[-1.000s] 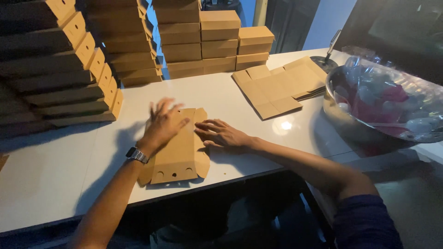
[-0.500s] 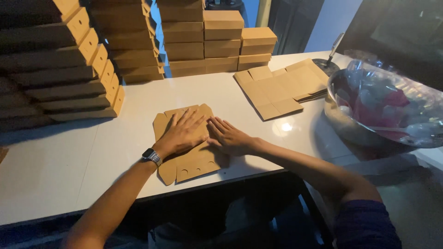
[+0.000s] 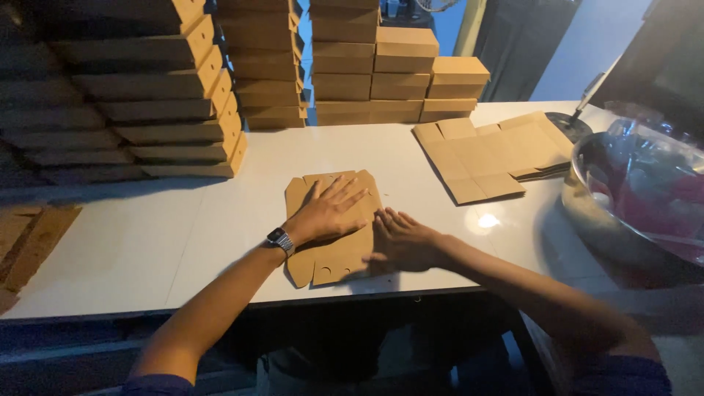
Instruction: The person folds a flat cardboard sheet into a box by creasing the side panels and tucking the flaps into slots. The person repeats the folding process on a second sheet and completes the assembly by securing the tabs.
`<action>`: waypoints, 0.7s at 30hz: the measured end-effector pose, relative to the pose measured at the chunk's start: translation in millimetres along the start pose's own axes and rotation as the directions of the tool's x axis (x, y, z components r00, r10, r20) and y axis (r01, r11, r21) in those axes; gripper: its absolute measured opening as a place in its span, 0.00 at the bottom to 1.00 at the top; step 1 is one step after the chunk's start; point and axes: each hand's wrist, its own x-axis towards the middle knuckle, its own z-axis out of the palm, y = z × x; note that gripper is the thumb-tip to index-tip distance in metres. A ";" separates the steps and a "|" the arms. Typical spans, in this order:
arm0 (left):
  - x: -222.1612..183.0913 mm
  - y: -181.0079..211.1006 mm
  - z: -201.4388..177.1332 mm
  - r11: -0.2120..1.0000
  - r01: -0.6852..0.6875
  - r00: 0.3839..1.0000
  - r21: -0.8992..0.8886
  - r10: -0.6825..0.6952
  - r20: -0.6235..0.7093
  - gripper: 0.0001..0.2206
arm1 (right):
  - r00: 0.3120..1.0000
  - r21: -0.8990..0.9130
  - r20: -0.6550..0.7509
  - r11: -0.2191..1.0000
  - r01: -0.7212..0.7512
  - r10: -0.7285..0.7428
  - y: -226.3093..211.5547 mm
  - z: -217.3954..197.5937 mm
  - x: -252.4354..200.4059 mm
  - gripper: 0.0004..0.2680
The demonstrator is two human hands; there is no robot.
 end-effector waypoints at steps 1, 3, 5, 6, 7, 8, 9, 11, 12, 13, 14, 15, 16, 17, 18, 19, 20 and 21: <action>-0.5 -1.1 1.6 1.000 0.006 1.000 -0.002 -0.006 -0.002 0.35 | 1.000 -0.004 0.000 1.000 0.005 -0.005 5.2 0.9 5.0 0.37; 2.3 -2.6 2.2 1.000 0.006 1.000 -0.018 -0.006 0.013 0.36 | 0.998 0.113 -0.065 0.994 0.006 0.002 18.7 1.0 13.6 0.35; 0.9 0.3 -1.5 1.000 0.008 1.000 -0.016 -0.008 0.011 0.36 | 0.995 0.151 -0.099 0.988 0.017 -0.002 16.1 -12.4 6.3 0.32; -0.5 2.1 -2.9 1.000 0.007 1.000 -0.016 -0.006 0.016 0.36 | 0.992 0.195 -0.129 0.980 0.029 -0.003 13.8 -18.4 2.3 0.30; -1.0 2.2 -4.8 1.000 0.008 1.000 -0.014 -0.007 0.014 0.36 | 0.991 0.194 -0.132 0.981 0.029 -0.004 24.8 -9.4 12.9 0.30; -1.7 2.8 -5.9 1.000 0.003 1.000 -0.011 -0.003 0.021 0.36 | 0.982 0.220 -0.186 0.975 0.037 0.005 35.2 0.7 22.9 0.28; -2.2 3.5 -6.9 1.000 -0.001 1.000 -0.007 0.002 0.027 0.35 | 0.971 0.246 -0.240 0.968 0.046 0.015 45.9 10.8 32.9 0.25; -0.2 3.8 -5.2 1.000 0.003 0.999 -0.001 -0.003 0.044 0.36 | 0.938 0.237 -0.342 0.971 0.036 0.049 55.1 28.4 45.8 0.24; 0.3 3.1 -4.8 1.000 0.011 0.998 0.003 -0.011 0.058 0.37 | 0.895 0.225 -0.440 0.974 0.028 0.076 59.4 36.6 53.1 0.22; 0.9 3.2 -4.4 1.000 0.011 0.998 0.006 -0.011 0.060 0.37 | 0.893 0.227 -0.443 0.974 0.029 0.077 62.6 42.1 57.0 0.22; 1.2 2.5 -4.0 1.000 0.009 0.999 0.002 -0.009 0.053 0.37 | 0.885 0.264 -0.458 0.964 0.045 0.084 65.7 47.1 62.0 0.23; 1.4 1.8 -3.6 1.000 0.006 0.999 -0.003 -0.006 0.047 0.37 | 0.876 0.300 -0.474 0.952 0.062 0.093 68.6 52.1 66.9 0.23; 0.3 3.0 -4.6 1.000 0.009 0.999 0.002 -0.009 0.046 0.37 | 0.874 0.299 -0.478 0.952 0.064 0.091 71.3 58.6 69.7 0.23; -0.6 4.2 -5.7 1.000 0.017 0.999 -0.004 -0.017 0.037 0.36 | 0.856 0.228 -0.516 0.969 0.096 0.037 74.2 64.9 72.5 0.24; -2.1 4.2 -7.2 1.000 0.025 0.999 -0.008 -0.025 0.030 0.35 | 0.835 0.157 -0.550 0.980 0.125 -0.019 76.2 70.8 76.5 0.24; -3.0 5.6 -7.8 1.000 0.027 0.999 -0.002 -0.027 0.030 0.35 | 0.832 0.157 -0.555 0.979 0.128 -0.020 70.4 71.7 71.9 0.24; -4.0 7.1 -8.5 1.000 0.026 0.999 -0.016 -0.026 0.022 0.35 | 0.702 -0.085 -0.686 0.979 0.186 -0.193 64.7 72.4 67.4 0.23; -5.0 8.5 -8.9 0.999 0.025 1.000 -0.030 -0.025 0.013 0.35 | 0.543 -0.327 -0.750 0.925 0.192 -0.377 59.0 73.5 63.1 0.22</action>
